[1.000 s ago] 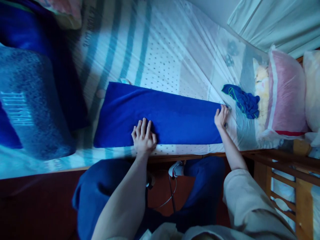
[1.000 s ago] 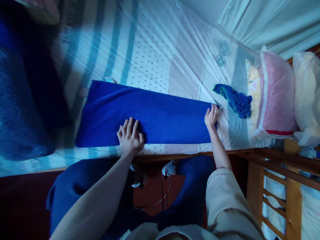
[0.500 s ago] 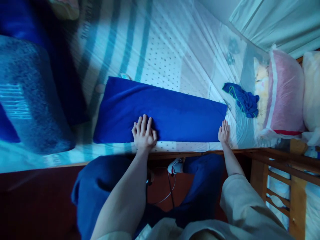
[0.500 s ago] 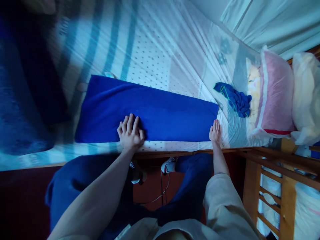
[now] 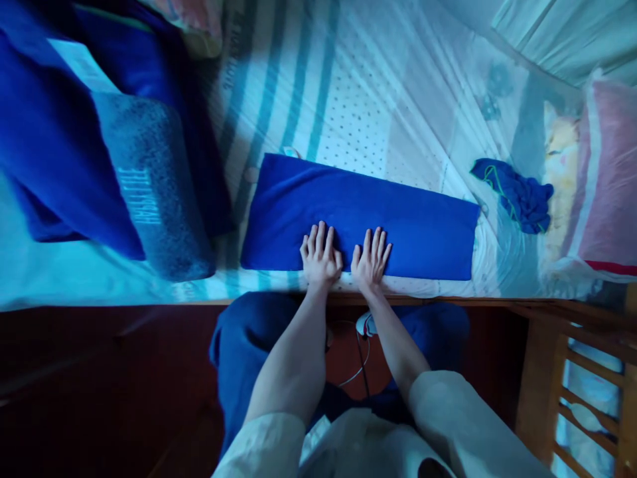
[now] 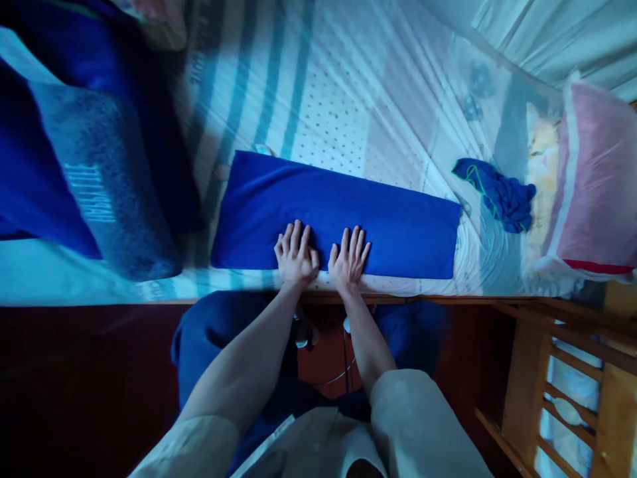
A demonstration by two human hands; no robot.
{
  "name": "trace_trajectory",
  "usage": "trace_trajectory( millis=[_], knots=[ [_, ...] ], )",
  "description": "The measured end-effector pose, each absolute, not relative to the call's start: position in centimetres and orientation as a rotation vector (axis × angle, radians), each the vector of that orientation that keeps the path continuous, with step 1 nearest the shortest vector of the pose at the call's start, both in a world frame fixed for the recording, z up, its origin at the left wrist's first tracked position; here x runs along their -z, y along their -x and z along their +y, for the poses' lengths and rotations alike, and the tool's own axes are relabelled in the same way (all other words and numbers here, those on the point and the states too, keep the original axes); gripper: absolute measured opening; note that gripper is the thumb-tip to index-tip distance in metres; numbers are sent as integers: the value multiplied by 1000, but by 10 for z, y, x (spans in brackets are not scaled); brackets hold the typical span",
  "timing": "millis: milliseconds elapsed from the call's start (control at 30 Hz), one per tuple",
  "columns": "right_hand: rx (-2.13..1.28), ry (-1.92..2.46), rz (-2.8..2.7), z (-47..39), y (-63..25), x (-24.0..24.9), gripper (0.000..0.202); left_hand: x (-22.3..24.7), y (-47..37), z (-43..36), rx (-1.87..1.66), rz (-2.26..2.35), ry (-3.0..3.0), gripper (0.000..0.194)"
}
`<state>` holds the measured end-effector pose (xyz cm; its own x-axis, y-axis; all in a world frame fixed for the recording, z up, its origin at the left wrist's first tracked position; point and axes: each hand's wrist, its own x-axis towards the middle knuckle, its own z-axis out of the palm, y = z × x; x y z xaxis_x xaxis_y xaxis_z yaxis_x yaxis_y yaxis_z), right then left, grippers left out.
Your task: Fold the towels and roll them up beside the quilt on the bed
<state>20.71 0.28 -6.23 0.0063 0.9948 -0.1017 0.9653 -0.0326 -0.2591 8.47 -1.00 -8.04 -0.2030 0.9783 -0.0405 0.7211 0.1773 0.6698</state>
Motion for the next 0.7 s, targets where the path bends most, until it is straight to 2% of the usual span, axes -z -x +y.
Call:
trace_trajectory(
  millis=[700],
  knots=[
    [-459,2121,-1986,0,-208,76,65,82,-81,-14,-598,2016,-1691,62]
  ],
)
